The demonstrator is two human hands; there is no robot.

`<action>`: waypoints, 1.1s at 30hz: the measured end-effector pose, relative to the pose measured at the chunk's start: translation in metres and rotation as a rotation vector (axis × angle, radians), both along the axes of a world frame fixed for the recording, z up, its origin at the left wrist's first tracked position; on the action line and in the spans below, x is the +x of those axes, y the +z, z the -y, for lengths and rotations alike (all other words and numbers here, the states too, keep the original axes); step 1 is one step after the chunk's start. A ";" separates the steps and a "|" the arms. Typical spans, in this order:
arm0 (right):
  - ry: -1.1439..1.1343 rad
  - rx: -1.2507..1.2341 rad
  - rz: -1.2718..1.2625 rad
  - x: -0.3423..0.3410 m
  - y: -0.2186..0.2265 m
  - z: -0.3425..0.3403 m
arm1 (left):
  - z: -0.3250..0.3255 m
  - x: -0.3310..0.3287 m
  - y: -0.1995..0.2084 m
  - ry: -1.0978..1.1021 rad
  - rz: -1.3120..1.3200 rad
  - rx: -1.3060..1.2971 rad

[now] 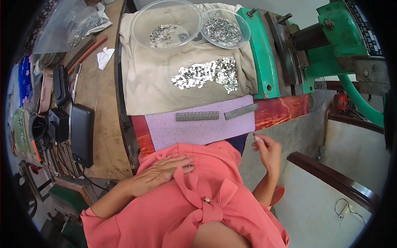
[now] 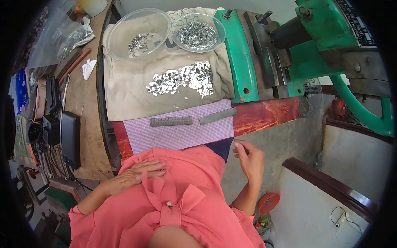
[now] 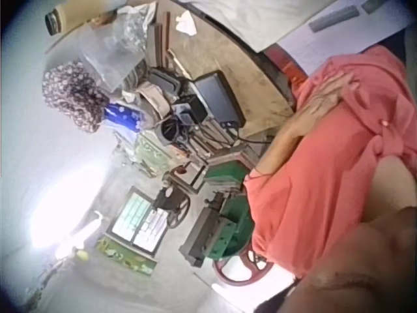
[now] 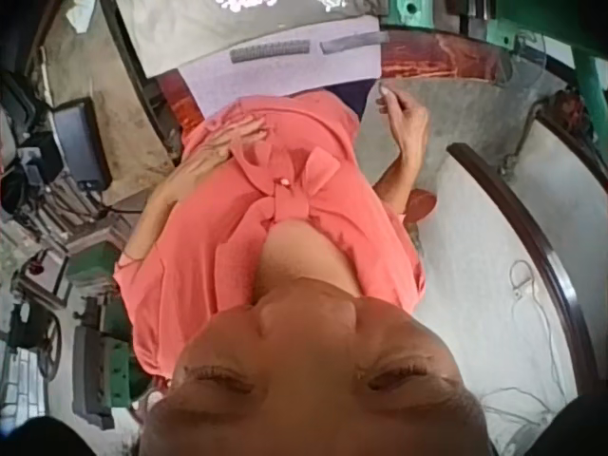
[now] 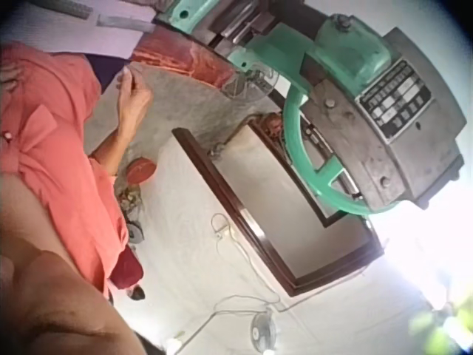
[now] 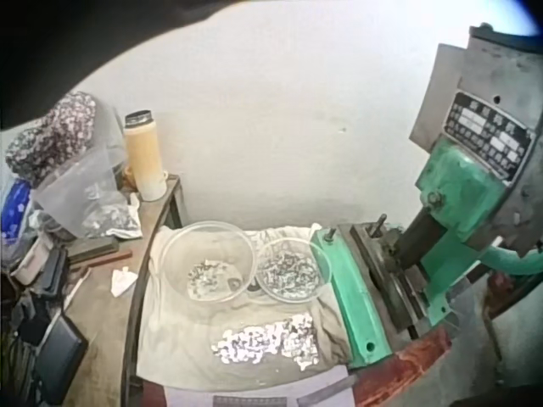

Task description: The person assembles small metal components by hand, placing them into a metal strip and using a green press machine to secure them. They also use pliers to trim or adjust the metal strip and wipe their hands with a tissue during the process.

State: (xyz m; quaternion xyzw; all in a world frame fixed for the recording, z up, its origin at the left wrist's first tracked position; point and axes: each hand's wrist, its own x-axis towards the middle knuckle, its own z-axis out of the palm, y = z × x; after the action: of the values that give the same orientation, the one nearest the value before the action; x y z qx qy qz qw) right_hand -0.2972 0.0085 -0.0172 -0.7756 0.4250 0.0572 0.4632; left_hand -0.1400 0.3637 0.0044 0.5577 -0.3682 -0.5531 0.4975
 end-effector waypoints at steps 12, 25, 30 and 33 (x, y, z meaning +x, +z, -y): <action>0.718 -0.609 0.682 0.150 0.003 -0.045 | -0.035 -0.049 0.009 0.639 0.472 0.290; 0.568 -0.541 0.612 0.160 -0.001 -0.053 | 0.041 0.076 0.017 0.646 1.074 0.127; 0.558 -0.578 0.540 0.160 0.001 -0.059 | 0.072 0.100 -0.003 0.568 1.142 0.148; 0.560 -0.569 0.611 0.159 0.003 -0.063 | 0.084 0.106 -0.014 0.540 1.191 0.154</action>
State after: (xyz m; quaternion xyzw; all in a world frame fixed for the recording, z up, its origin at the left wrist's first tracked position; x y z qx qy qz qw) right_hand -0.1377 0.0716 -0.0140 -0.9367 0.0441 -0.1687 0.3035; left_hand -0.0344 0.2799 -0.0096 0.8752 -0.3869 -0.0306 0.2887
